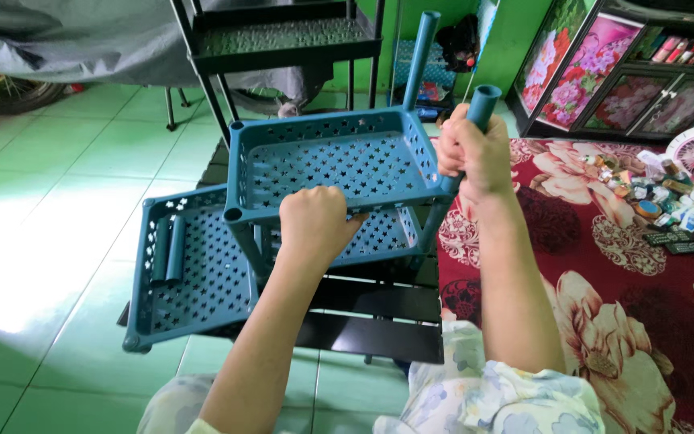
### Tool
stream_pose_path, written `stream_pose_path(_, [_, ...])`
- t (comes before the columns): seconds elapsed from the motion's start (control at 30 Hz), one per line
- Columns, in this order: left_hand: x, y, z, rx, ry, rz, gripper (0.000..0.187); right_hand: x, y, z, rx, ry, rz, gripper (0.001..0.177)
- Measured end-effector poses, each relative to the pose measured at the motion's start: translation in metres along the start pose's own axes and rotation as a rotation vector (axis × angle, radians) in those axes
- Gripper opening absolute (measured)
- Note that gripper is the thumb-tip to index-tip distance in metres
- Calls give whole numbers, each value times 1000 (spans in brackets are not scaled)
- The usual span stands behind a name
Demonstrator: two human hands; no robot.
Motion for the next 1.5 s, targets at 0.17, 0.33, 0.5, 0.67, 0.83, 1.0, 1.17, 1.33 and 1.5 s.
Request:
stream_pose_path(0.17, [0,-13,-1,-1,47,30,50,-3,0,1,3,-30,0,21])
stream_pose_path(0.33, [-4,-13,-9,60,42,82,69,-40,-23,-12,-326,-265,-82,12])
stream_pose_path(0.5, [-7,-7,-50,-9,259,-229,84,-117,-34,-86,-377,-420,-380,40])
stream_pose_path(0.67, [-9,19,-95,-137,459,-341,66,-112,-28,-138,-610,-197,-431,34])
stream_pose_path(0.83, [-16,28,-98,-250,434,-362,59,-89,-34,-139,-730,-159,-547,20])
stream_pose_path(1.0, [-18,38,-96,-289,440,-391,69,-91,-49,-157,-539,-183,-487,23])
stream_pose_path(1.17, [-19,51,-98,-357,387,-413,73,-94,-56,-173,-343,-82,-465,18])
stream_pose_path(1.33, [-16,60,-103,-360,372,-468,70,-101,-62,-171,-328,-51,-426,15])
stream_pose_path(1.5, [-17,63,-104,-374,352,-468,70,-104,-66,-170,-319,-29,-397,13])
Point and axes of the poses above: each hand's wrist, its own x-axis towards the middle knuckle, its own y-axis out of the palm, z = x × y, the point moved 4 cm from there along x, towards the middle knuckle, and after that the axes turned 1 degree about -z, right-handed, at the moved point
